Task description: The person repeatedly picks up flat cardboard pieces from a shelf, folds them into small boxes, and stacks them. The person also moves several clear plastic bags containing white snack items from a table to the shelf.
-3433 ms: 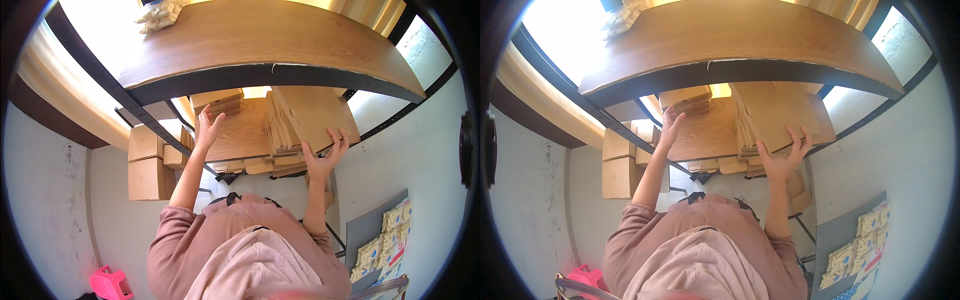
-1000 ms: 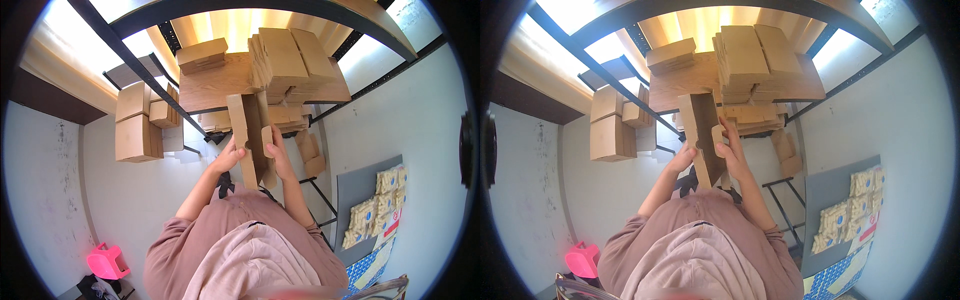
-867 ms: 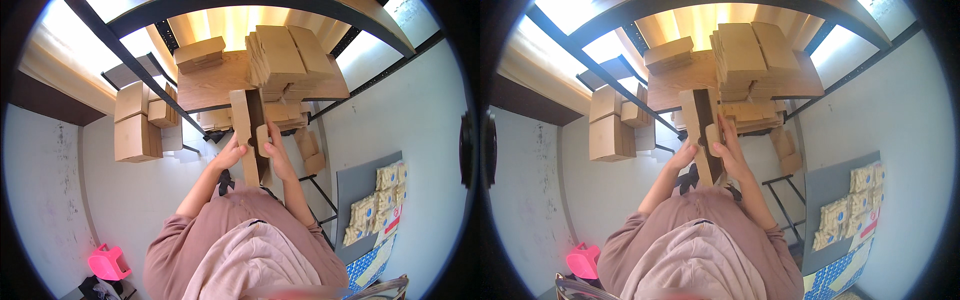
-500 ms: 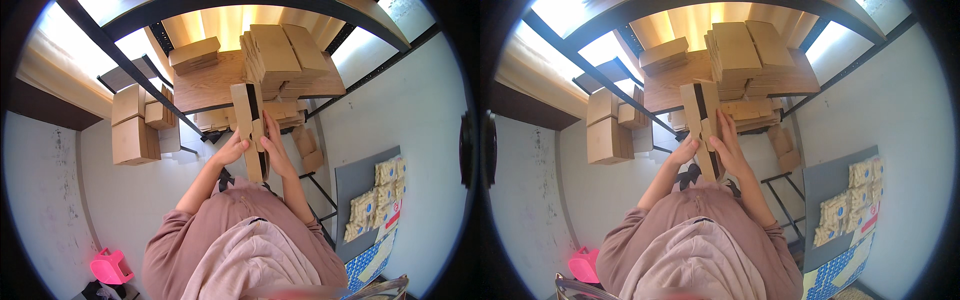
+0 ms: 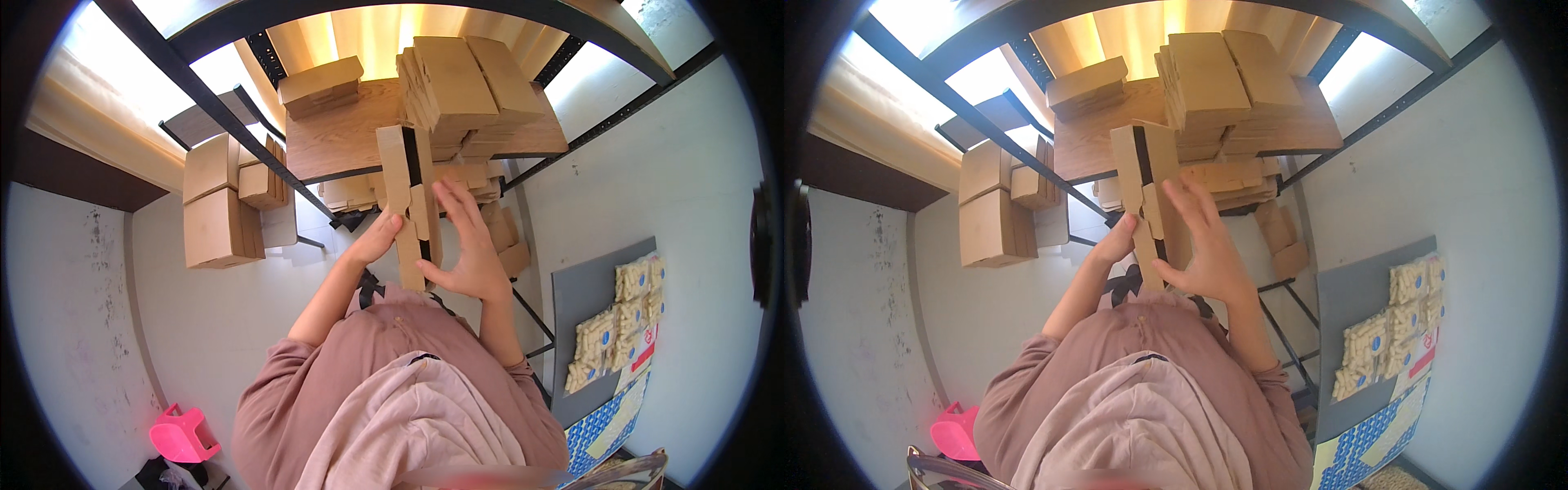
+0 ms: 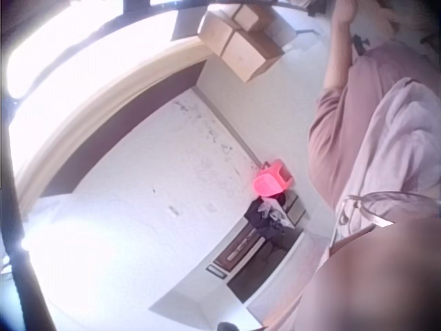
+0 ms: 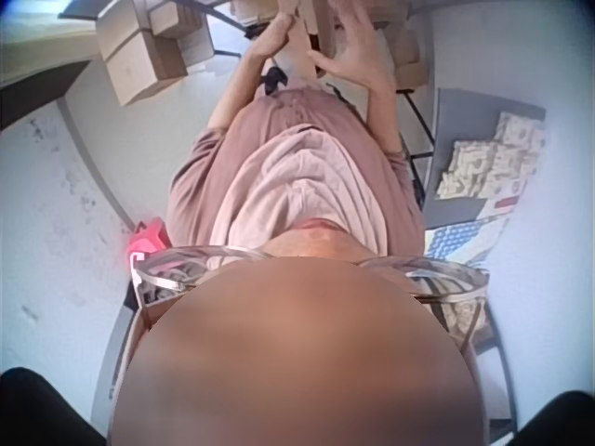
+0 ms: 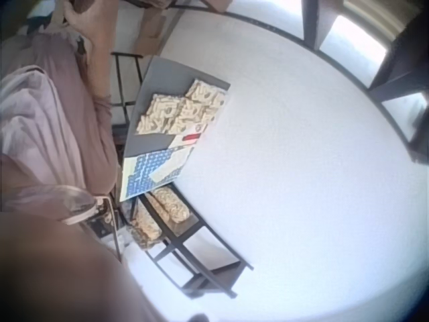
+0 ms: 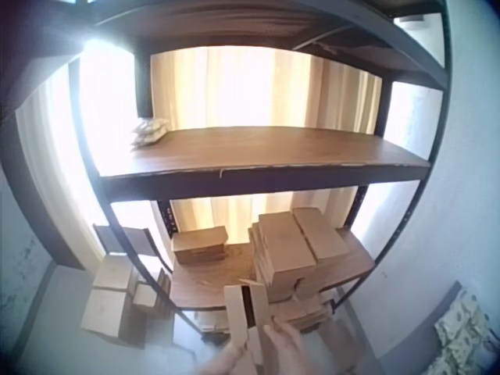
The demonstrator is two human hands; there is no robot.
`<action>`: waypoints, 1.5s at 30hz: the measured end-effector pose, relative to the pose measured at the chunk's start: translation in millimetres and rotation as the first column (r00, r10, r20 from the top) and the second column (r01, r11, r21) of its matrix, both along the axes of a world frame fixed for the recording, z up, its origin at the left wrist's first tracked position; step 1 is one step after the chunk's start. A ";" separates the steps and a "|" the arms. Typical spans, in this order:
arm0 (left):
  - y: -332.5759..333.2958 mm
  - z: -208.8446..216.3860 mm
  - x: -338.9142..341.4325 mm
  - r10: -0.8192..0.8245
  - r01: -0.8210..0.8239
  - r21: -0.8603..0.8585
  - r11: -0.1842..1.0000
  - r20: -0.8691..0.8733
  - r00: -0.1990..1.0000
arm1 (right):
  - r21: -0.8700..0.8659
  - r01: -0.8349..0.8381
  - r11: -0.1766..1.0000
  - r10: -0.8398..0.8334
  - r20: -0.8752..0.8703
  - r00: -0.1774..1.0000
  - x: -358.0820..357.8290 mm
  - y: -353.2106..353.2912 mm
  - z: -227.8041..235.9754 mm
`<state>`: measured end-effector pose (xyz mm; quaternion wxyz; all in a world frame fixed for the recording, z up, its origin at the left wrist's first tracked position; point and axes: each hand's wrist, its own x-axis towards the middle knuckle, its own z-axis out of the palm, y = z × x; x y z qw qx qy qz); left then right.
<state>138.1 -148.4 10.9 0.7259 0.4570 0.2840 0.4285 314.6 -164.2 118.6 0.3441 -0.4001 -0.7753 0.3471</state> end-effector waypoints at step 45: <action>-23.8 -21.5 -21.5 0.144 -0.117 -0.239 0.964 0.097 0.985 | -0.178 0.335 0.925 -0.357 -0.111 0.928 14.5 -3.7 -3.1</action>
